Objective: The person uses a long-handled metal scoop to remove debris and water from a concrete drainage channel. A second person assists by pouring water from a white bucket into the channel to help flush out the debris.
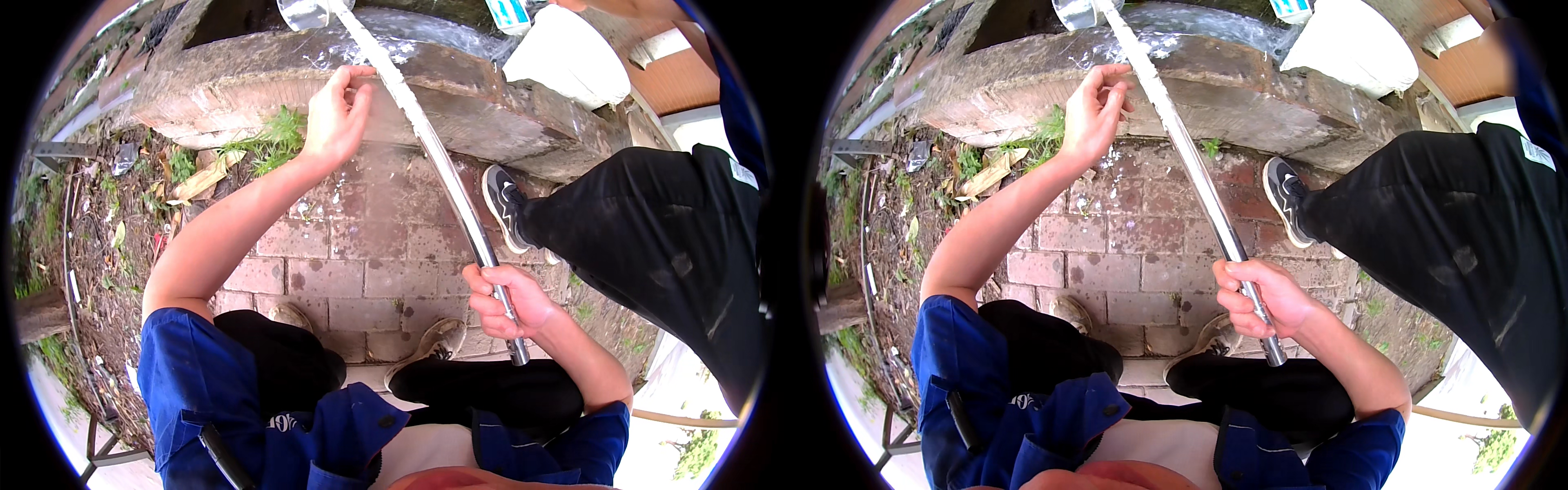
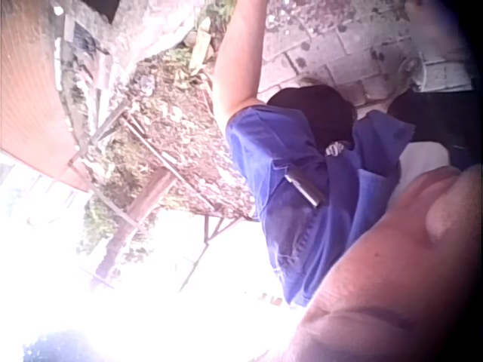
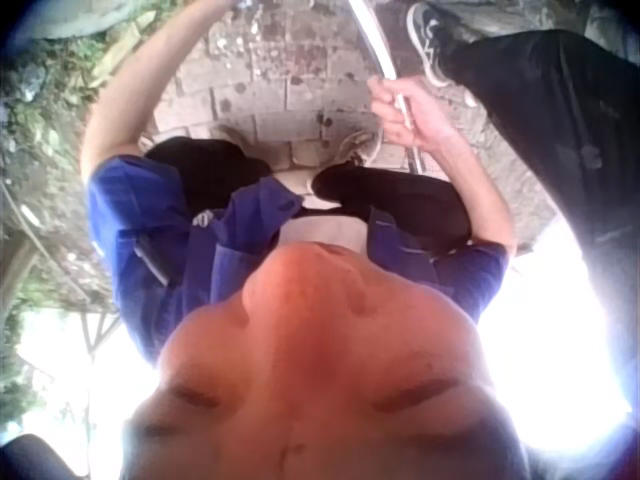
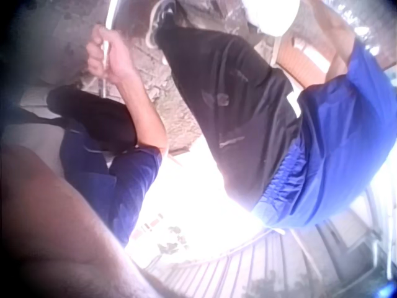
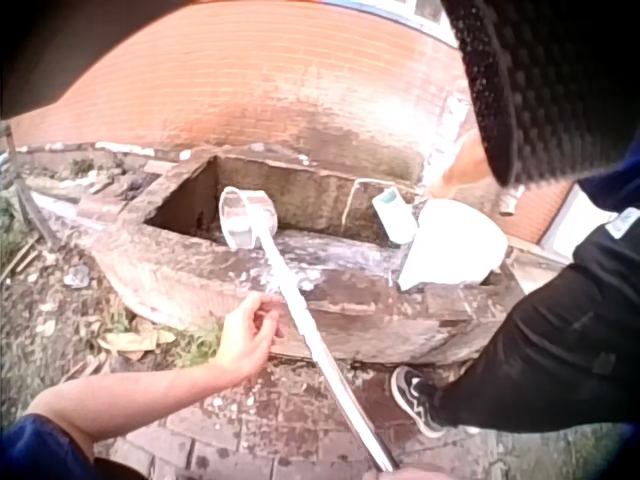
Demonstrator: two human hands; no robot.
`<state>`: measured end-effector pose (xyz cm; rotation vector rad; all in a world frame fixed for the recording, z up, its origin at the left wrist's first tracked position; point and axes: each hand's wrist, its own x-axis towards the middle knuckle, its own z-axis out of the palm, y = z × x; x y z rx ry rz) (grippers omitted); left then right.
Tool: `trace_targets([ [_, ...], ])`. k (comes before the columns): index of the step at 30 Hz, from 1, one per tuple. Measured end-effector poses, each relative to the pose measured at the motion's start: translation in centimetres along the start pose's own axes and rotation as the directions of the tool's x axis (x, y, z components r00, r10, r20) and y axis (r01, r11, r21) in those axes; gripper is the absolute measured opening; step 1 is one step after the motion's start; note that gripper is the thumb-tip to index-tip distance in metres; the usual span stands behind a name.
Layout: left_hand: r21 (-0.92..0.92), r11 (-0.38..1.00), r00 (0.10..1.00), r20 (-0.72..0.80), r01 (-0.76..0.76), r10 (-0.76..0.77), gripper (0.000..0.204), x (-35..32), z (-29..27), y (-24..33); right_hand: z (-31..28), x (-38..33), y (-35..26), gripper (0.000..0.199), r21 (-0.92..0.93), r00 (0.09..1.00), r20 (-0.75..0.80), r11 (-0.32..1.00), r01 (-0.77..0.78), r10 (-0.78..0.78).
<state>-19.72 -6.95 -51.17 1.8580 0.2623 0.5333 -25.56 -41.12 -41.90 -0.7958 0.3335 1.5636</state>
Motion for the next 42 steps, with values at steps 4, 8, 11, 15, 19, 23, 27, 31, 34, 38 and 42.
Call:
trace_targets([
  [4, -0.036, 0.999, 0.999, -0.032, 0.017, -0.018, 0.025, 0.3, 0.2, -0.7, 1.5, 0.6, 0.4, 0.021, -0.28, 0.959, -0.246, 0.958, 0.069, -0.142],
  [8, -0.089, 0.993, 0.996, -0.025, 0.082, -0.085, 0.026, 0.3, 0.4, -0.4, 0.4, 1.6, 1.0, 0.023, -0.666, 0.901, -0.3, 0.745, 0.037, -0.313],
  [11, -0.132, 0.985, 0.992, -0.034, 0.113, -0.118, 0.025, 0.3, 0.4, -0.4, 0.5, 1.9, 1.2, 0.024, -0.781, 0.853, -0.32, 0.624, 0.009, -0.412],
  [15, -0.17, 0.972, 0.985, -0.038, 0.159, -0.168, 0.029, 0.0, 0.7, 0.0, 0.6, 1.9, 1.1, 0.023, -0.832, 0.824, -0.362, 0.549, -0.075, -0.436],
  [19, -0.146, 0.981, 0.991, -0.009, 0.128, -0.13, 0.038, -0.2, 0.8, 0.1, 0.4, 1.7, 1.6, 0.023, -0.916, 0.772, -0.325, 0.385, -0.113, -0.547],
  [23, -0.248, 0.965, 0.997, 0.009, 0.083, -0.083, 0.043, 0.0, 0.7, -0.9, 0.2, 1.0, 1.7, 0.019, -0.985, 0.743, -0.172, 0.115, -0.129, -0.647],
  [27, -0.361, 0.926, 0.994, 0.035, 0.108, -0.102, 0.04, -0.2, 0.4, -0.7, 2.4, 0.0, 1.1, 0.024, -0.901, 0.795, -0.264, 0.434, -0.001, -0.547],
  [31, -0.374, 0.912, 0.985, 0.039, 0.169, -0.167, 0.038, -0.4, 0.4, -0.3, 1.8, -0.3, 1.4, 0.028, -0.76, 0.853, -0.23, 0.634, 0.143, -0.468],
  [34, -0.359, 0.918, 0.985, 0.035, 0.169, -0.167, 0.039, -0.6, 0.5, -0.2, 1.8, -0.1, 1.6, 0.031, -0.69, 0.855, -0.237, 0.699, 0.186, -0.461],
  [38, -0.343, 0.916, 0.977, 0.046, 0.209, -0.206, 0.037, -1.2, 0.2, 0.1, 2.1, -0.2, 1.5, 0.038, -0.81, 0.767, -0.301, 0.577, 0.108, -0.567],
  [42, -0.499, 0.819, 0.954, 0.064, 0.283, -0.291, 0.033, -1.3, 0.8, 0.6, 1.7, -0.5, 1.6, 0.038, -0.95, 0.672, -0.208, 0.31, 0.034, -0.711],
])
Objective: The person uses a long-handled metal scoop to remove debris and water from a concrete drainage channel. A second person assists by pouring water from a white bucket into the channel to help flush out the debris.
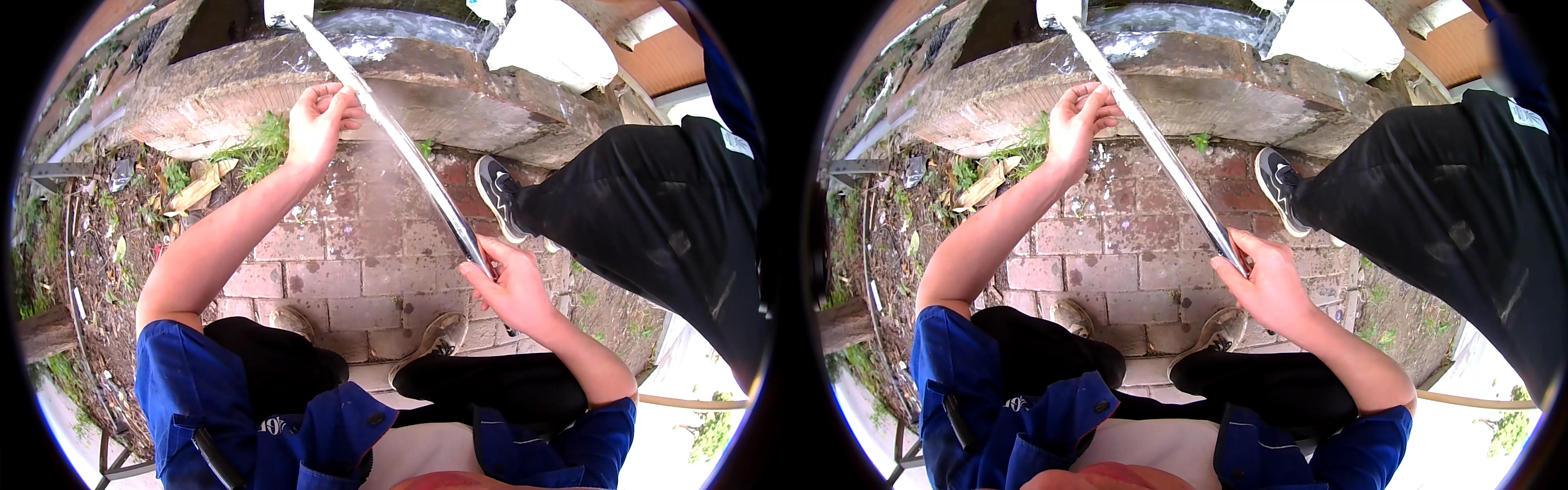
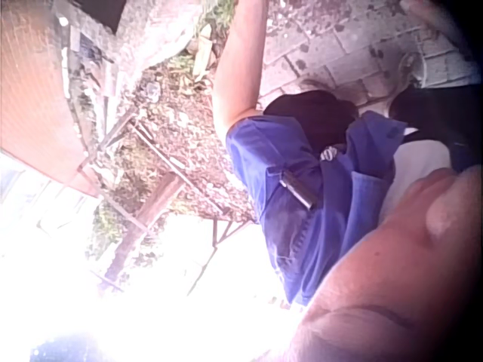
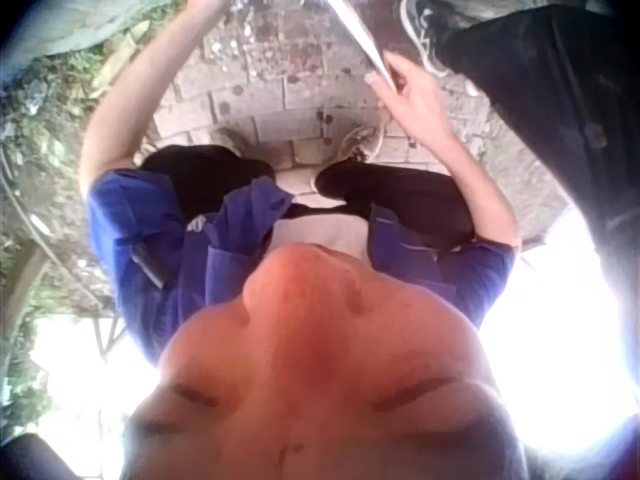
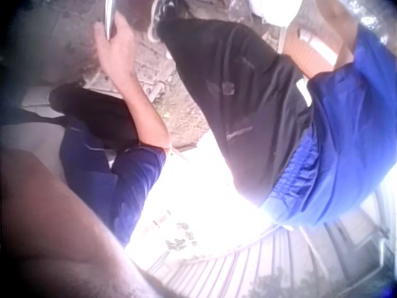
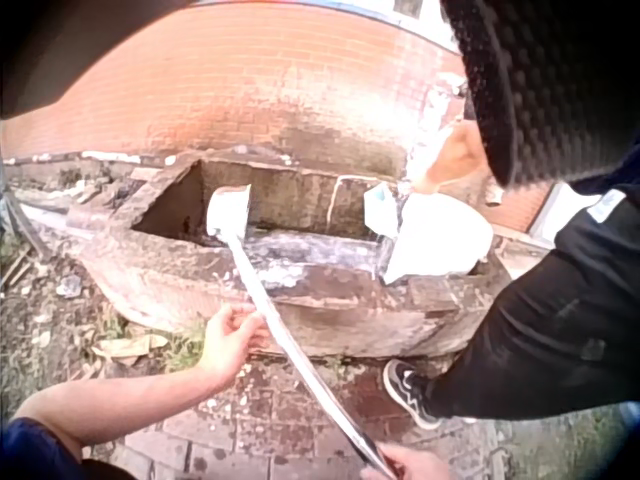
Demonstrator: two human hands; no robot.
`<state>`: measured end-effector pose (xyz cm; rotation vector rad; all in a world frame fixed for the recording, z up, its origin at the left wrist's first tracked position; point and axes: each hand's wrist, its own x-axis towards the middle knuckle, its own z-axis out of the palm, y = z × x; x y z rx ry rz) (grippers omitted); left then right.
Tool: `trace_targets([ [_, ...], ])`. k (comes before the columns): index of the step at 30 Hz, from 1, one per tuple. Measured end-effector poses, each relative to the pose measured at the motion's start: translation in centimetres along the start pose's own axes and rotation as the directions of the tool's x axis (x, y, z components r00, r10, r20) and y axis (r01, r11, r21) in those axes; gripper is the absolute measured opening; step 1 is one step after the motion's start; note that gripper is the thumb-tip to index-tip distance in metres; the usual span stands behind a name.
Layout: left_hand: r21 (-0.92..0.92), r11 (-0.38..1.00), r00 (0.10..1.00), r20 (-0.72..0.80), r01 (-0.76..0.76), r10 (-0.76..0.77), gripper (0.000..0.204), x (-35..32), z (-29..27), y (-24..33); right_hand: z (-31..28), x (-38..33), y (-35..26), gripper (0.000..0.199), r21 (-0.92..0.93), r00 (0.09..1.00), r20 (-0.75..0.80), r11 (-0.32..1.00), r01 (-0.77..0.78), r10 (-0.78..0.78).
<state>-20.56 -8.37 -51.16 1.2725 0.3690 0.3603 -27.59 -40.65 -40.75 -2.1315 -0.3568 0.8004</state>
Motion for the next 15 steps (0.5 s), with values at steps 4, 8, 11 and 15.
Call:
trace_targets([
  [4, -0.178, 0.978, 0.993, 0.049, 0.113, -0.106, 0.03, 0.2, -0.3, -0.2, 0.0, 0.0, -0.4, 0.032, -0.218, 0.99, -0.056, 0.969, 0.115, -0.13],
  [8, -0.311, 0.91, 0.96, 0.138, 0.276, -0.244, 0.026, 0.4, -0.3, 0.0, -0.2, 0.0, -0.9, 0.028, -0.329, 0.972, -0.067, 0.924, 0.193, -0.227],
  [11, -0.403, 0.849, 0.939, 0.178, 0.343, -0.295, 0.027, 0.3, 0.2, 0.6, -0.1, 0.1, -0.4, 0.036, -0.382, 0.958, -0.074, 0.895, 0.23, -0.277],
  [15, -0.462, 0.783, 0.905, 0.291, 0.417, -0.31, 0.031, 0.5, 0.4, 0.8, 0.0, 0.0, -0.4, 0.034, -0.401, 0.948, -0.083, 0.881, 0.252, -0.308],
])
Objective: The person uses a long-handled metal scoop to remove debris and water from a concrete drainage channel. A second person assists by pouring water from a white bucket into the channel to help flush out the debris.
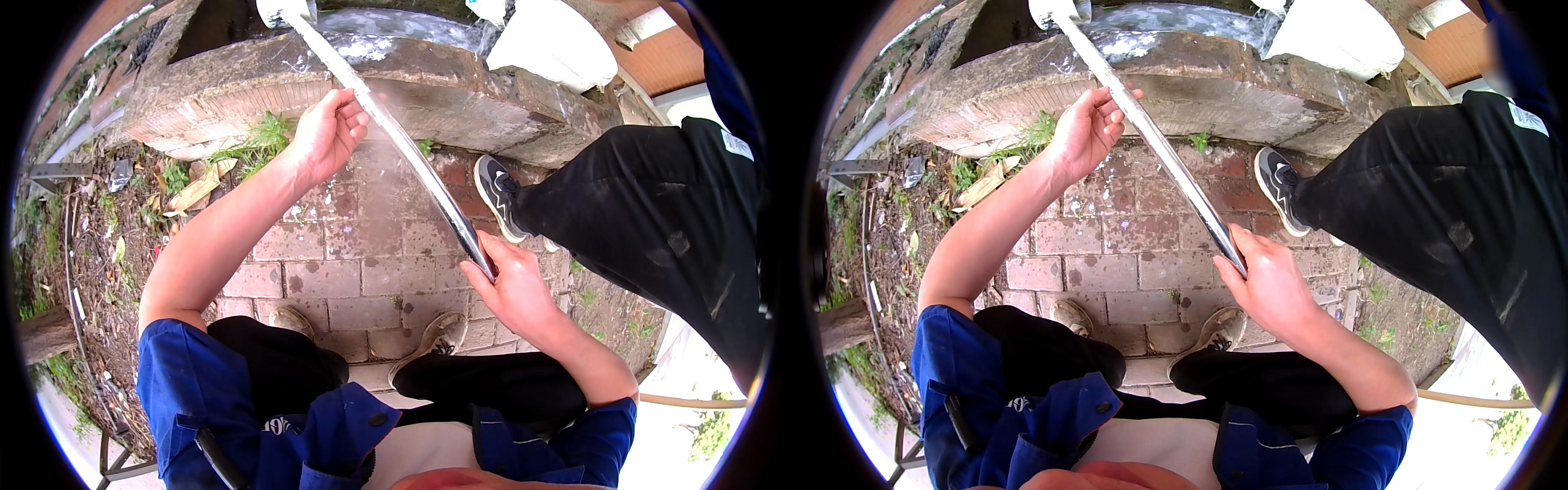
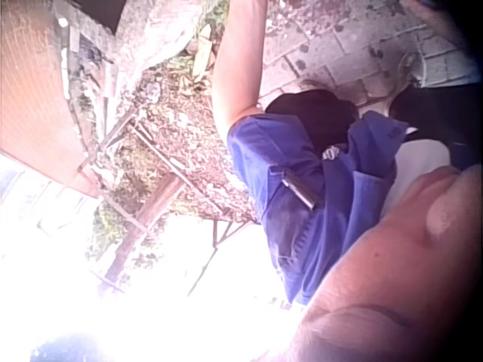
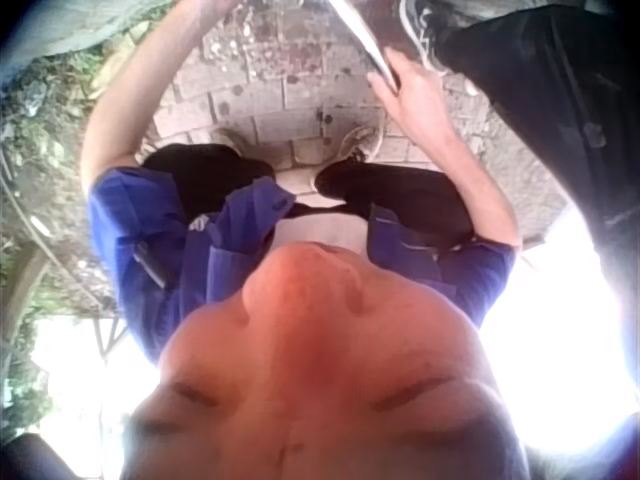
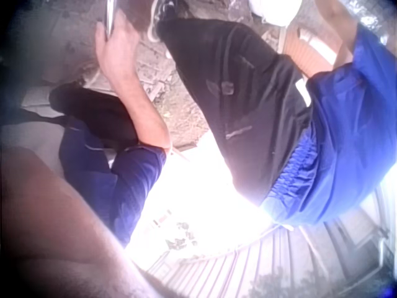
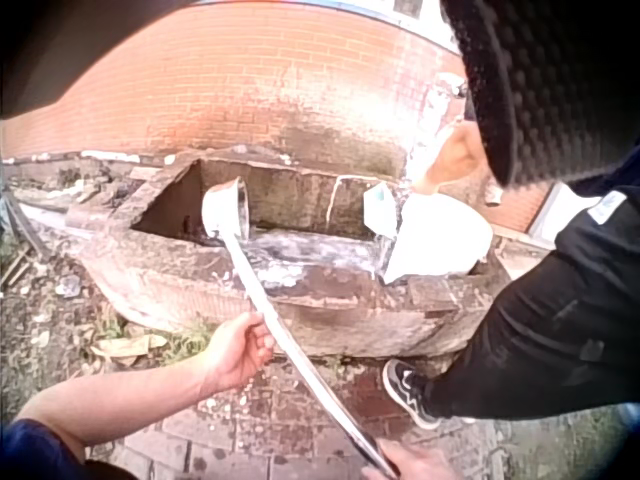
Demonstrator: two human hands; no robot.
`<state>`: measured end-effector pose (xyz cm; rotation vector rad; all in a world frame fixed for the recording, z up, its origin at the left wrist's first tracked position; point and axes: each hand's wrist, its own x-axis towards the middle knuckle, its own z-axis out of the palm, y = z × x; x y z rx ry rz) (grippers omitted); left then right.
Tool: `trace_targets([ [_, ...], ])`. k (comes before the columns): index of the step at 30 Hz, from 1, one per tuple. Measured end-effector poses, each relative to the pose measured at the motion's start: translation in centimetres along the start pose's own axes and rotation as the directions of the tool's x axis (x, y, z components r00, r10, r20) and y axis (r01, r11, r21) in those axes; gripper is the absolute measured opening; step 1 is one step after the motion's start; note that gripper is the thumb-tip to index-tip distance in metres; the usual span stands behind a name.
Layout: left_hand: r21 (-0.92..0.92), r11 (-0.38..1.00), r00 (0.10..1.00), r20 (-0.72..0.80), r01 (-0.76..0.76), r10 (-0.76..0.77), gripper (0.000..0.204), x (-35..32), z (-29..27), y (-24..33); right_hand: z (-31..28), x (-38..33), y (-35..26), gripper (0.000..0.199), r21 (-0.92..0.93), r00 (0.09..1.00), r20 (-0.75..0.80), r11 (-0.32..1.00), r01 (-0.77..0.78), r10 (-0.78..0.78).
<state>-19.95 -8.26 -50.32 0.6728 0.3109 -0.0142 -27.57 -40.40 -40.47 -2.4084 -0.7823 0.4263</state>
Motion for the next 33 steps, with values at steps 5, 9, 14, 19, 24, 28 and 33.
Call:
trace_targets([
  [5, -0.007, 1.0, 0.999, 0.054, -0.009, 0.01, 0.035, 0.2, -0.7, -0.6, -0.4, 0.4, -1.0, 0.027, -0.03, 0.997, 0.072, 1.0, -0.002, 0.004],
  [9, -0.029, 1.0, 0.997, 0.075, -0.01, 0.013, 0.036, 0.3, -0.8, -1.0, -0.3, 0.2, -1.1, 0.027, 0.003, 0.999, 0.043, 1.0, -0.014, 0.014],
  [14, -0.01, 1.0, 0.994, 0.111, 0.003, -0.002, 0.037, 0.3, -0.9, -0.7, -0.6, 0.3, -1.0, 0.031, -0.02, 0.998, 0.056, 1.0, 0.01, -0.008],
  [19, 0.002, 1.0, 0.998, 0.06, 0.013, -0.013, 0.034, 0.1, -1.1, -0.9, -0.2, 0.2, -0.7, 0.036, 0.06, 0.995, 0.083, 0.996, -0.059, 0.054],
  [24, 0.137, 0.988, 0.993, -0.081, -0.074, 0.086, 0.021, -0.2, -1.7, -0.9, -0.2, 0.2, 0.0, 0.038, 0.111, 0.986, 0.147, 0.99, -0.091, 0.074],
  [28, 0.258, 0.952, 0.98, -0.072, -0.164, 0.188, 0.018, 0.0, -2.2, -0.7, -0.4, 0.2, -0.6, 0.035, 0.285, 0.938, 0.277, 0.914, -0.287, 0.208],
  [33, 0.469, 0.842, 0.936, -0.083, -0.267, 0.342, 0.023, -0.1, -2.3, -0.5, -0.3, 0.3, -0.8, 0.031, 0.378, 0.901, 0.355, 0.843, -0.383, 0.25],
])
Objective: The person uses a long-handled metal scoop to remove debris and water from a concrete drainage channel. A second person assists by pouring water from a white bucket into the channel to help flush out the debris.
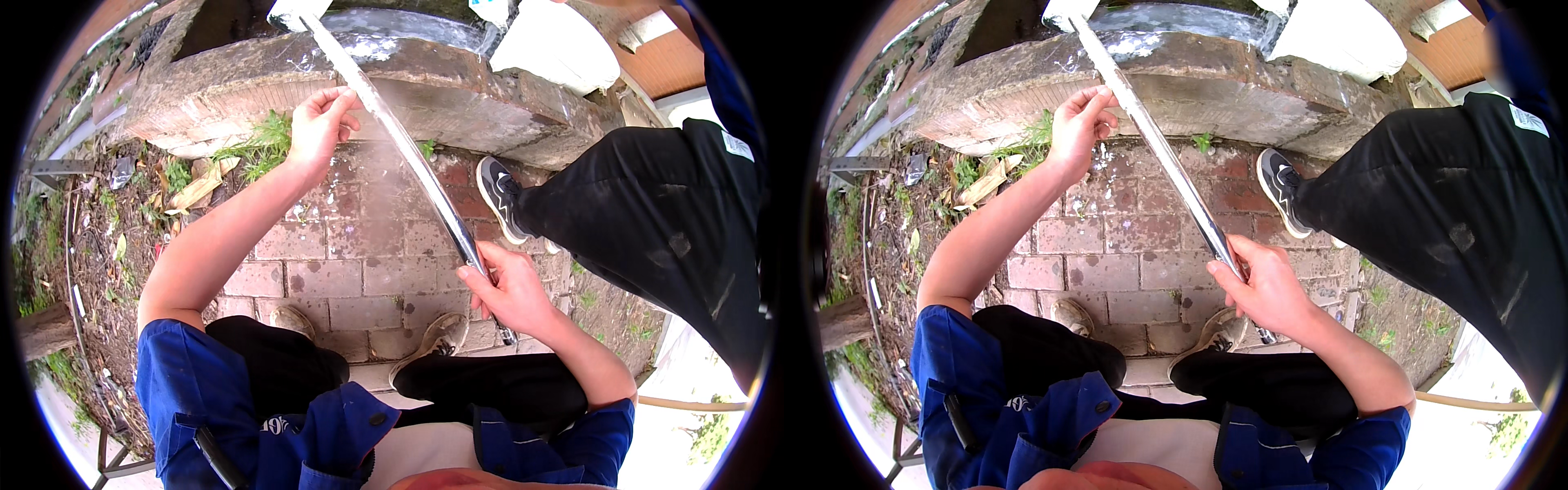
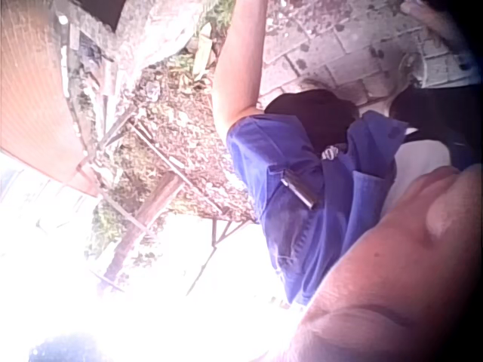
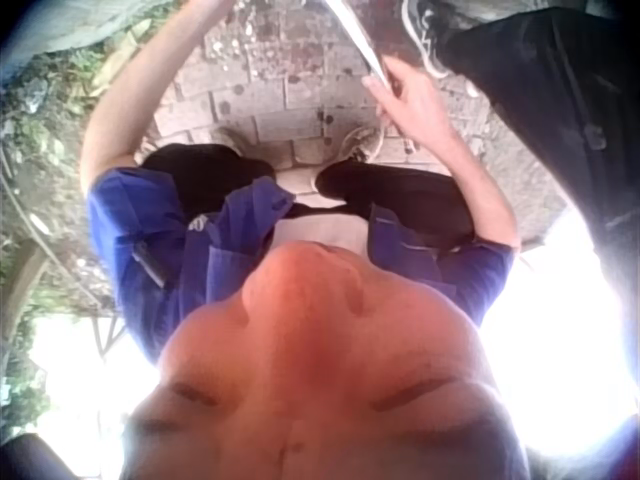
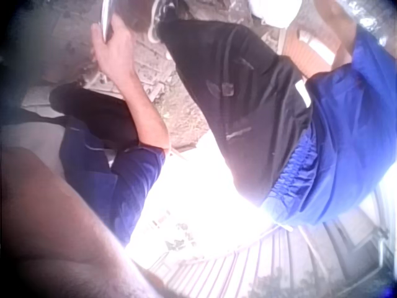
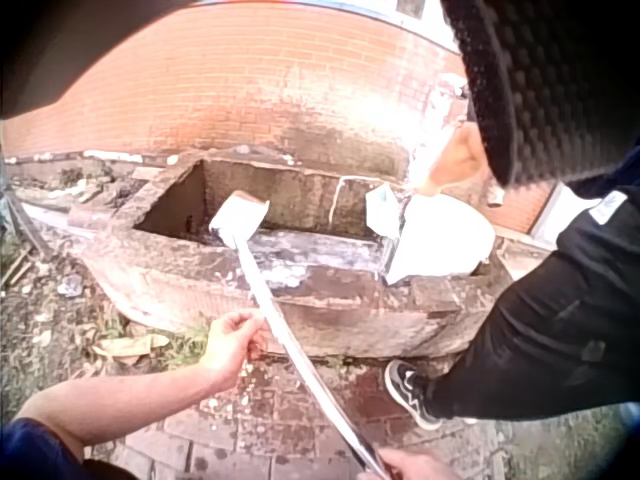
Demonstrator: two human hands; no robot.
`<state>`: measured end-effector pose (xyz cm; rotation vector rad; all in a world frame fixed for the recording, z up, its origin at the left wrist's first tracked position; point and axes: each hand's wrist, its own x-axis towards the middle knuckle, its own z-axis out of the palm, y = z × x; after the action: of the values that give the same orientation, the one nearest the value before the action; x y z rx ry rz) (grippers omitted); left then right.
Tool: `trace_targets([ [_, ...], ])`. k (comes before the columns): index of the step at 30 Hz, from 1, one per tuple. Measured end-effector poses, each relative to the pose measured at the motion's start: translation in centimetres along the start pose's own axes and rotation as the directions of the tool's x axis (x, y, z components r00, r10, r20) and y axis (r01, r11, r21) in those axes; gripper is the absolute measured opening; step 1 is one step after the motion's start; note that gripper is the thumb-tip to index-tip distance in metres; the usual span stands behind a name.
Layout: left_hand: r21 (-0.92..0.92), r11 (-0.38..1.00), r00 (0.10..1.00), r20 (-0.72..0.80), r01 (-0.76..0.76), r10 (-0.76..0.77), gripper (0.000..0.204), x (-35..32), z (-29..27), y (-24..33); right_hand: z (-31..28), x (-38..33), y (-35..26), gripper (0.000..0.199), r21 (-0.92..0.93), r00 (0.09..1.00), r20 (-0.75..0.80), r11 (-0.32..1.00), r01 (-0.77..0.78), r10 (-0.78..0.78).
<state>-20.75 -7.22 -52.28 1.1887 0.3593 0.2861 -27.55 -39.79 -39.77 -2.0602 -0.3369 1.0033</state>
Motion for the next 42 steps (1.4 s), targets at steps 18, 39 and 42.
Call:
trace_targets([
  [18, 0.401, 0.864, 0.937, -0.036, -0.304, 0.346, 0.034, 0.5, 0.3, 0.5, 0.0, 0.1, 0.2, 0.029, 0.297, 0.985, 0.169, 0.95, -0.092, 0.043],
  [39, 0.596, 0.684, 0.869, 0.049, -0.421, 0.492, 0.028, -0.2, 0.7, 1.5, -0.2, 0.1, -0.1, 0.03, 0.356, 0.971, 0.234, 0.925, -0.133, 0.05],
  [42, 0.592, 0.72, 0.903, 0.031, -0.362, 0.428, 0.027, -0.2, 1.4, 1.5, -0.7, -0.2, -0.4, 0.03, 0.389, 0.968, 0.249, 0.914, -0.119, 0.02],
])
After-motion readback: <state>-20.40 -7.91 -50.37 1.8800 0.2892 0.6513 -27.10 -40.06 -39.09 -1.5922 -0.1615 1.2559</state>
